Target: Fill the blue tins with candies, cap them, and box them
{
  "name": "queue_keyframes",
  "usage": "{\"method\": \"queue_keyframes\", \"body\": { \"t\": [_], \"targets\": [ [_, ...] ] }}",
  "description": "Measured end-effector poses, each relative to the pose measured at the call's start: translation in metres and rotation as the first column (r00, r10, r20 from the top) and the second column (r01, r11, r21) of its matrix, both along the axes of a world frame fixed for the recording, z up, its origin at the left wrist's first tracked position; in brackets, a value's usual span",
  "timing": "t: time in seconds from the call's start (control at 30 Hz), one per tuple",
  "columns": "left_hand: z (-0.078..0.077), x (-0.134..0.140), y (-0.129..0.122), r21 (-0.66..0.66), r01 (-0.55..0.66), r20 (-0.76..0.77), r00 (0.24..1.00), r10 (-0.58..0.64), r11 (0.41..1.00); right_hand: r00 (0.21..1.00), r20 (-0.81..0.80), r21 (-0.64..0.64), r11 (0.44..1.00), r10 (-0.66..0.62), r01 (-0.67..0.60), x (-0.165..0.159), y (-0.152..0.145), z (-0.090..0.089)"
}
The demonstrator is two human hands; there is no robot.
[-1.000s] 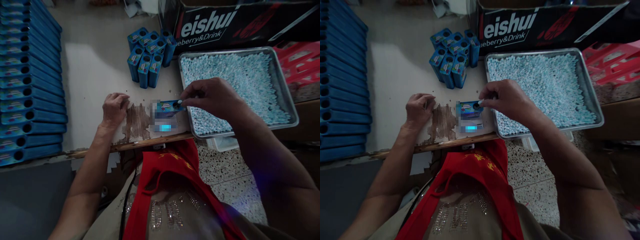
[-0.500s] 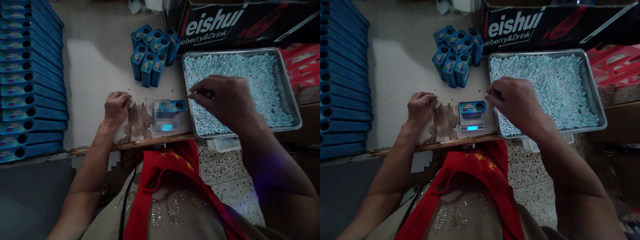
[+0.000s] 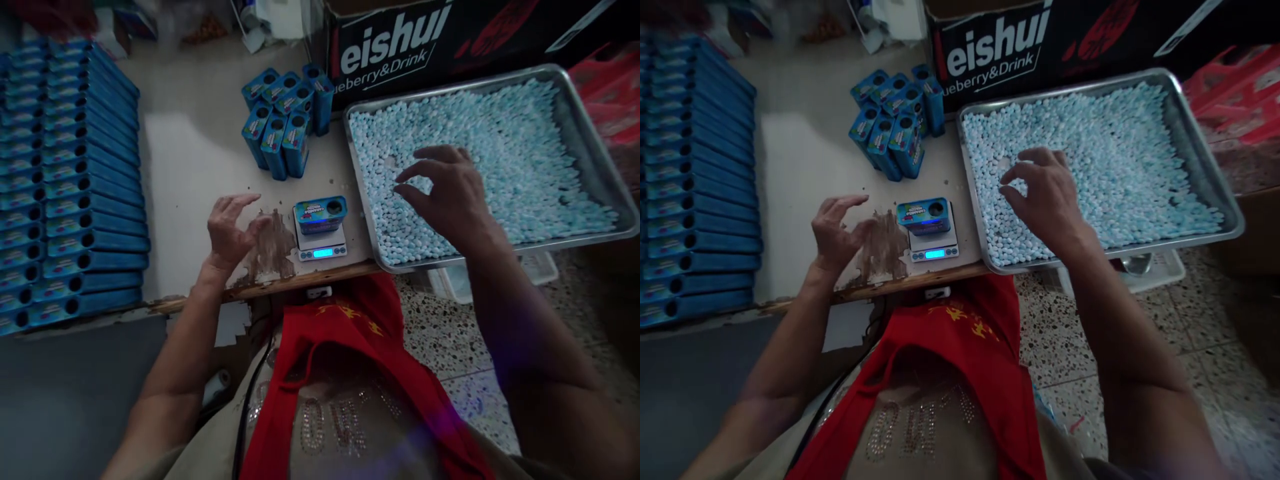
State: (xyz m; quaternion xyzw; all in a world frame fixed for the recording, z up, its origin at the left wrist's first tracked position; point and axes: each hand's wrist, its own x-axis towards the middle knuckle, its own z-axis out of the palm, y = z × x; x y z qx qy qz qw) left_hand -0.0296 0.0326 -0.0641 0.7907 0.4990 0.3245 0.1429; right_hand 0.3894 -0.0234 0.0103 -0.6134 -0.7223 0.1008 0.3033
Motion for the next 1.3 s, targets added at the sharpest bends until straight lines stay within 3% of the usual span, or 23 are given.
{"method": "queue_keyframes", "body": {
  "t": [0.13, 0.33, 0.4, 0.53, 0.67, 0.83, 0.93, 1.03, 1.13, 1.2, 1.3],
  "targets": [
    [0.012, 0.033, -0.027, -0.131, 0.092, 0.025, 0.996, -0.090, 0.987, 0.996, -0.091, -0.005, 1.000, 0.015, -0.016, -0.017, 0.017, -0.027],
    [-0.012, 0.067, -0.033, -0.105, 0.060, 0.183, 0.982, -0.040, 0.993, 0.935, -0.351, -0.055, 0.998, -0.050, 0.033, -0.040, 0.021, -0.051],
    [-0.017, 0.070, -0.029, -0.116, 0.054, 0.170, 0.985, -0.034, 0.992, 0.858, -0.508, -0.127, 0.992, -0.078, 0.015, -0.043, 0.019, -0.052],
    [-0.014, 0.071, -0.023, -0.155, 0.106, 0.260, 0.964, -0.063, 0.982, 0.630, -0.767, -0.267, 0.954, -0.126, -0.134, -0.043, 0.019, -0.048],
    [-0.014, 0.068, -0.024, -0.187, 0.124, 0.335, 0.940, -0.056, 0.974, 0.497, -0.854, -0.325, 0.905, -0.156, -0.274, -0.045, 0.020, -0.045],
    [-0.017, 0.073, -0.019, -0.262, 0.092, 0.311, 0.950, -0.006, 0.961, 0.379, -0.882, -0.418, 0.837, -0.280, -0.354, -0.050, 0.022, -0.042],
    [0.004, 0.088, -0.001, -0.190, 0.192, 0.274, 0.952, -0.136, 0.963, 0.295, -0.878, -0.469, 0.804, -0.377, -0.366, -0.053, 0.026, -0.039],
    [0.042, 0.115, 0.018, 0.017, 0.324, 0.082, 0.942, -0.324, 0.946, 0.176, -0.865, -0.501, 0.783, -0.470, -0.370, -0.053, 0.032, -0.038],
    [0.077, 0.145, 0.029, 0.189, 0.407, -0.114, 0.913, -0.392, 0.894, 0.000, -0.836, -0.513, 0.781, -0.549, -0.355, -0.048, 0.038, -0.037],
    [0.089, 0.163, 0.033, 0.232, 0.441, -0.175, 0.896, -0.409, 0.867, -0.118, -0.808, -0.509, 0.784, -0.578, -0.354, -0.044, 0.042, -0.037],
    [0.092, 0.180, 0.038, 0.243, 0.470, -0.226, 0.878, -0.422, 0.848, -0.232, -0.766, -0.502, 0.783, -0.600, -0.366, -0.039, 0.045, -0.038]
  ]
}}
